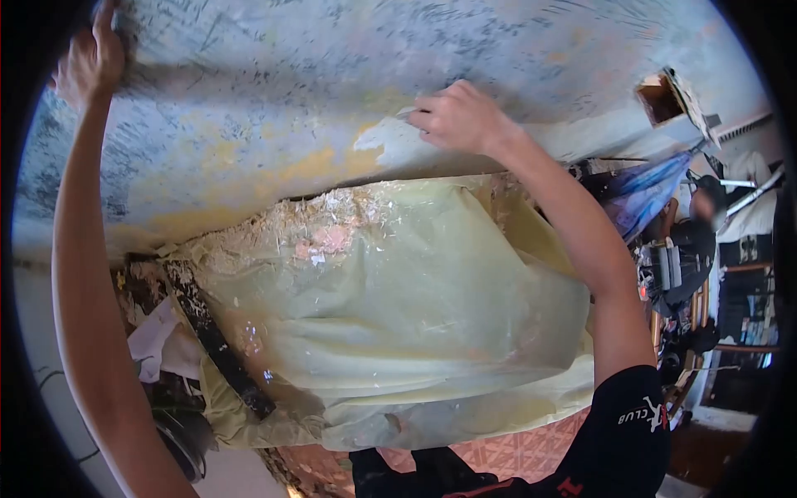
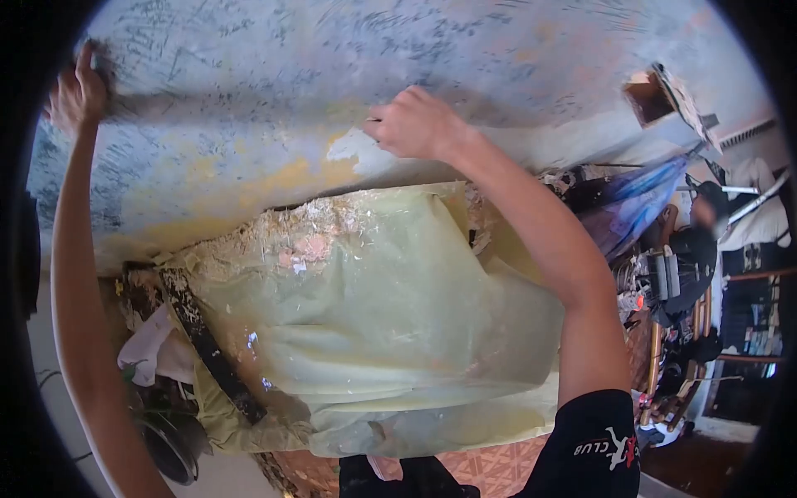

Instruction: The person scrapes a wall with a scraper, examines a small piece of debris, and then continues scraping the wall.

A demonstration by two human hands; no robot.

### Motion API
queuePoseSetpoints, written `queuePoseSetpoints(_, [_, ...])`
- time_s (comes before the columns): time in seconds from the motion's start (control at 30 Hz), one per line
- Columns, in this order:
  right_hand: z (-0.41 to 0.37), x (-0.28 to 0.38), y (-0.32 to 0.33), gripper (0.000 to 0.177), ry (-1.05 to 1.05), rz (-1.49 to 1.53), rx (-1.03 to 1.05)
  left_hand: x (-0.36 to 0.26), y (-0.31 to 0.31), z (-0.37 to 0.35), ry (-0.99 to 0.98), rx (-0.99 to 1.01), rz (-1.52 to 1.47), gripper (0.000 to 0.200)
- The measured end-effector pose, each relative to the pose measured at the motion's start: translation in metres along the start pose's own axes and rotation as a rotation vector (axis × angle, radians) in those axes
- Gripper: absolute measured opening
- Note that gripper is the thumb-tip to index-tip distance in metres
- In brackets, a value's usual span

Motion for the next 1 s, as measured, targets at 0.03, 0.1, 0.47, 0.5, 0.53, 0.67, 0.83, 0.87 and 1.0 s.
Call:
queuePoseSetpoints(0.03, [0.002, 0.0, 0.003, 0.009, 0.003, -0.008, 0.015, -0.014, 0.007, -0.002, -0.003, -0.01, -0.075, 0.07])
queuePoseSetpoints(0.1, [0.001, 0.01, 0.023, 0.011, 0.0, -0.017, -0.021, -0.031, 0.017, -0.005, -0.025, -0.019, -0.132, 0.07])
queuePoseSetpoints(0.47, [0.004, 0.004, -0.001, 0.01, -0.182, 0.061, -0.03, -0.037, 0.019, -0.003, -0.024, -0.019, -0.178, 0.068])
queuePoseSetpoints(0.5, [0.004, -0.001, -0.005, 0.009, -0.171, 0.056, -0.008, -0.038, 0.018, -0.005, -0.022, -0.013, -0.179, 0.068])
queuePoseSetpoints(0.53, [0.005, -0.006, -0.007, 0.009, -0.16, 0.041, 0.009, -0.04, 0.019, -0.004, -0.023, -0.016, -0.184, 0.068])
queuePoseSetpoints(0.67, [0.003, 0.001, 0.006, 0.007, -0.151, 0.05, -0.071, -0.038, 0.019, -0.004, -0.021, -0.015, -0.18, 0.068])
queuePoseSetpoints(0.83, [0.006, 0.009, -0.019, 0.007, -0.072, -0.035, 0.038, -0.043, 0.024, -0.002, -0.028, -0.024, -0.193, 0.067])
queuePoseSetpoints(0.87, [0.009, 0.011, -0.015, 0.007, -0.083, -0.032, -0.019, -0.041, 0.024, -0.003, -0.032, -0.025, -0.187, 0.067])
queuePoseSetpoints(1.0, [0.009, 0.005, -0.01, 0.008, -0.074, -0.028, -0.032, -0.043, 0.023, -0.006, -0.023, -0.009, -0.184, 0.067])
Point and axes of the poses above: each hand's wrist, its own z-axis towards the middle knuckle, its own y-axis out of the back of the hand, x = y × z, the point moved 2 cm from there along z, towards the middle knuckle, and after that the axes turned 5 degrees about y, right-handed, at the moved point
